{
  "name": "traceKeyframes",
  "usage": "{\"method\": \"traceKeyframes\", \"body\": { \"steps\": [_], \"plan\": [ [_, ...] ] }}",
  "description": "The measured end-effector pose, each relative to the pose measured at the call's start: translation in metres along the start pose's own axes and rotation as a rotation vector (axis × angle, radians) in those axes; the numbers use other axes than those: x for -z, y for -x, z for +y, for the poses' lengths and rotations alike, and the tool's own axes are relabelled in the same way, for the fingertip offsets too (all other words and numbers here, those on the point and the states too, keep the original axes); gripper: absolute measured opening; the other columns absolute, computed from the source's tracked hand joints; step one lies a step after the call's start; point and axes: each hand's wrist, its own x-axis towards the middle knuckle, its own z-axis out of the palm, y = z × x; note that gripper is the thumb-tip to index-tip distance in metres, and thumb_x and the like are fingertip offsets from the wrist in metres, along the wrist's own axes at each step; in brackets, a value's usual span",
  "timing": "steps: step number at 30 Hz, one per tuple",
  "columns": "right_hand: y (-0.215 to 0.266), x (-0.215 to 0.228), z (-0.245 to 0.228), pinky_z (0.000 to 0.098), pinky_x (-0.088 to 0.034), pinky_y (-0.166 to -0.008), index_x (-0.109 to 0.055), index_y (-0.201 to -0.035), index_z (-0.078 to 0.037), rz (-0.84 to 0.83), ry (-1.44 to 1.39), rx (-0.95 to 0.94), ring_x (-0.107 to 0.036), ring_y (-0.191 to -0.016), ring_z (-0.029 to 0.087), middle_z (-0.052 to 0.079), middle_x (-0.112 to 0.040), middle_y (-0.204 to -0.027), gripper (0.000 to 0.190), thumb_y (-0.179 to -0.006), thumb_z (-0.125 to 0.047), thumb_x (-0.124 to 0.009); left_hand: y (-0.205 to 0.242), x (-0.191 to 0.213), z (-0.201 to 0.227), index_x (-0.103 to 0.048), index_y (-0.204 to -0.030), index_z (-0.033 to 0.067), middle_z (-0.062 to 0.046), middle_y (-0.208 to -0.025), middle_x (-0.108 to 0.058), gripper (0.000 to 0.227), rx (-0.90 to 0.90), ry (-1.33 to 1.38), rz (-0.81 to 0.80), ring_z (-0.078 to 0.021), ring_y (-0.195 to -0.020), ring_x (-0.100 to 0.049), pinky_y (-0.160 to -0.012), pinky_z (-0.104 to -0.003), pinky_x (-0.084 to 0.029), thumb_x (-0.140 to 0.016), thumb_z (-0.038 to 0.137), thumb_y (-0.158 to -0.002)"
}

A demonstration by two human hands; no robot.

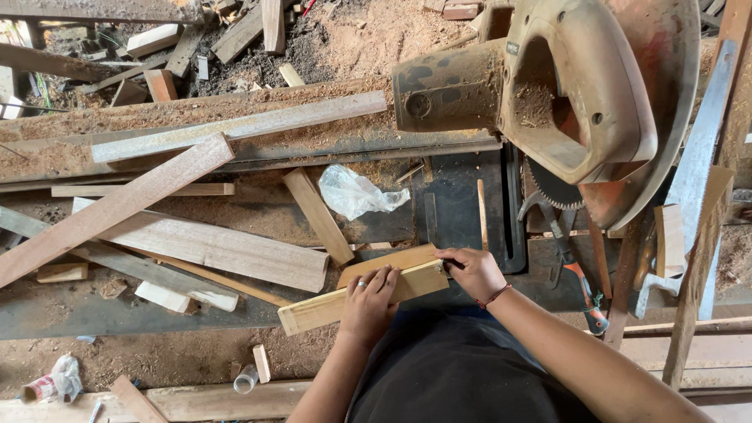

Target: The person handles wood pieces on a workbench, uses a hammer to drive nails, and uses a saw to cut wood.

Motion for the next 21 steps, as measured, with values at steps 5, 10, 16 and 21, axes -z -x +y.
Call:
{"method": "traceKeyframes", "body": {
  "steps": [5,10,16,21],
  "plan": [
    [0.000,-0.002,-0.001,0.0268,-0.062,-0.077,-0.078,-0.112,-0.013,0.020,0.000,0.029,-0.078,-0.087,0.018,0.008,-0.079,-0.103,0.030,-0.084,-0.003,-0.074,-0.001,0.000,0.000,-0.052,-0.143,0.0122,-0.008,-0.142,-0.058,0.070,0.004,-0.001,-0.003,-0.0294,-0.129,-0.053,-0.111,-0.050,-0.035,-0.077,0.020,-0.078],
    [0.001,0.001,-0.007,0.0272,-0.062,-0.073,-0.077,-0.114,-0.013,-0.001,0.007,0.015,-0.077,-0.082,0.018,0.008,-0.079,-0.105,0.035,-0.083,0.002,-0.069,-0.001,0.000,-0.001,-0.053,-0.142,0.0116,-0.008,-0.141,-0.059,0.071,0.005,0.024,-0.011,-0.0297,-0.129,-0.053,-0.111,-0.050,-0.035,-0.078,0.020,-0.076],
    [0.008,0.012,-0.010,0.0291,-0.064,-0.088,-0.071,-0.122,-0.006,-0.079,-0.191,0.030,-0.076,-0.103,0.018,0.012,-0.074,-0.121,0.041,-0.084,0.007,-0.064,0.000,-0.003,-0.003,-0.053,-0.142,0.0125,-0.006,-0.142,-0.058,0.072,-0.001,0.039,-0.005,-0.0295,-0.129,-0.053,-0.111,-0.049,-0.035,-0.079,0.020,-0.075],
    [0.014,-0.007,0.000,0.0310,-0.059,-0.101,-0.067,-0.121,0.003,-0.034,-0.600,-0.146,-0.070,-0.118,0.019,0.014,-0.070,-0.133,0.030,-0.090,0.005,-0.066,0.001,-0.003,-0.005,-0.052,-0.143,0.0126,-0.005,-0.144,-0.058,0.073,-0.008,0.055,-0.015,-0.0288,-0.132,-0.052,-0.112,-0.049,-0.033,-0.080,0.021,-0.076]
  ]
}}
